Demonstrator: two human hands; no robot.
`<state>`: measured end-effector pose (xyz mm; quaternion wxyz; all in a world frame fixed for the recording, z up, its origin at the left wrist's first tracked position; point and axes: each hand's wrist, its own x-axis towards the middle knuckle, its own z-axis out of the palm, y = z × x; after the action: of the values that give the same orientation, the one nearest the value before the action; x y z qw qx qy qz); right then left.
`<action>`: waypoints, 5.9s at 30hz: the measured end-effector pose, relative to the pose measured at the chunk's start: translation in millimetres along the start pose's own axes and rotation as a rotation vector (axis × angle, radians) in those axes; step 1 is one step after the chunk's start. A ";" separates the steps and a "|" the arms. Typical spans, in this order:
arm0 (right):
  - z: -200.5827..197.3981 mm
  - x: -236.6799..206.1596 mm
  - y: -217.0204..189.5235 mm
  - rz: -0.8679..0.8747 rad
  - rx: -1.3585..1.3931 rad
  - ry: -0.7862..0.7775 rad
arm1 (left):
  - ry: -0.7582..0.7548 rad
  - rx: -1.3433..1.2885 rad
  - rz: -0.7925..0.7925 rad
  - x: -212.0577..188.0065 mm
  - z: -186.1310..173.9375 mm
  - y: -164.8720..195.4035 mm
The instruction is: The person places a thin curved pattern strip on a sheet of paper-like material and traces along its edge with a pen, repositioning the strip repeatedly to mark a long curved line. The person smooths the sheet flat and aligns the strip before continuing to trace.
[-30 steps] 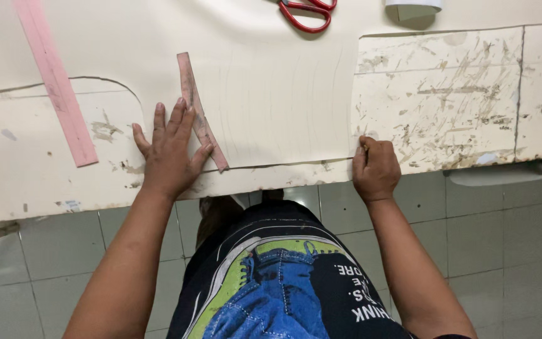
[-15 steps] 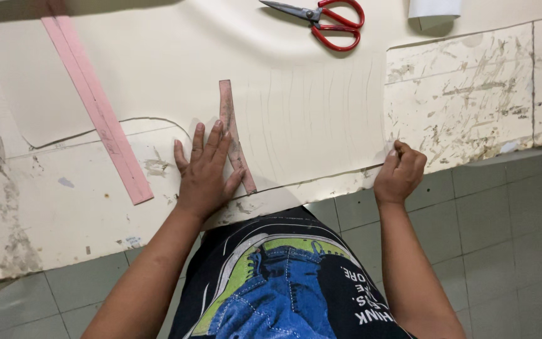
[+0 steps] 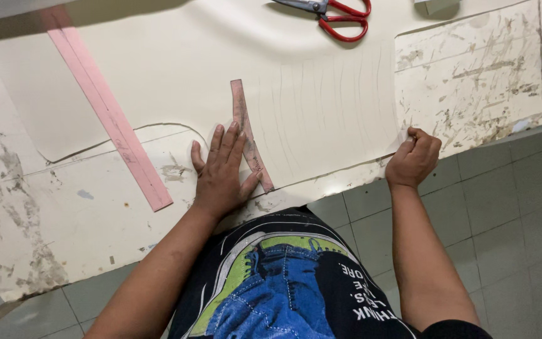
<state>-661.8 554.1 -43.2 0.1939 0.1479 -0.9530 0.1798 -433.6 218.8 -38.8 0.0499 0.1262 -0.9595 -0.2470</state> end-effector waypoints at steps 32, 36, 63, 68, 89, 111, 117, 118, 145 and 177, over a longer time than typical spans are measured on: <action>3.8 -0.9 3.5 0.008 0.016 -0.015 | -0.099 0.022 -0.072 6.3 0.0 4.6; 3.3 -1.6 4.1 0.008 0.015 -0.020 | -0.093 0.038 -0.067 5.9 -0.9 5.0; 1.6 -1.1 6.3 0.012 -0.014 -0.074 | -0.042 0.043 -0.026 2.3 -3.6 8.0; -15.6 -8.6 -40.1 -0.245 -0.155 -0.032 | 0.086 0.184 0.035 -7.2 5.1 15.5; -25.4 -49.0 -179.3 -0.585 0.369 -0.669 | 0.120 0.087 0.004 -25.5 15.0 18.7; -27.5 -36.2 -177.7 -0.455 0.368 -0.899 | 0.084 0.039 -0.025 -24.3 14.4 18.5; -32.9 -36.5 -181.3 -0.496 0.351 -0.882 | 0.106 0.058 -0.015 -25.2 15.1 17.6; -33.0 -36.6 -181.7 -0.499 0.345 -0.882 | 0.104 0.061 -0.016 -25.3 15.5 17.6; -39.8 -20.1 -181.5 -0.464 0.479 -0.875 | -0.064 0.173 -0.018 -12.5 -7.4 55.5; 2.3 48.1 -268.6 -0.875 0.263 -0.913 | -0.016 0.051 -0.376 36.8 27.3 99.7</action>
<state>-610.4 303.5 51.8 -0.1955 0.6069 -0.7612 0.1181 -495.1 305.9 -12.9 -0.0078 0.3026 -0.9253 -0.2286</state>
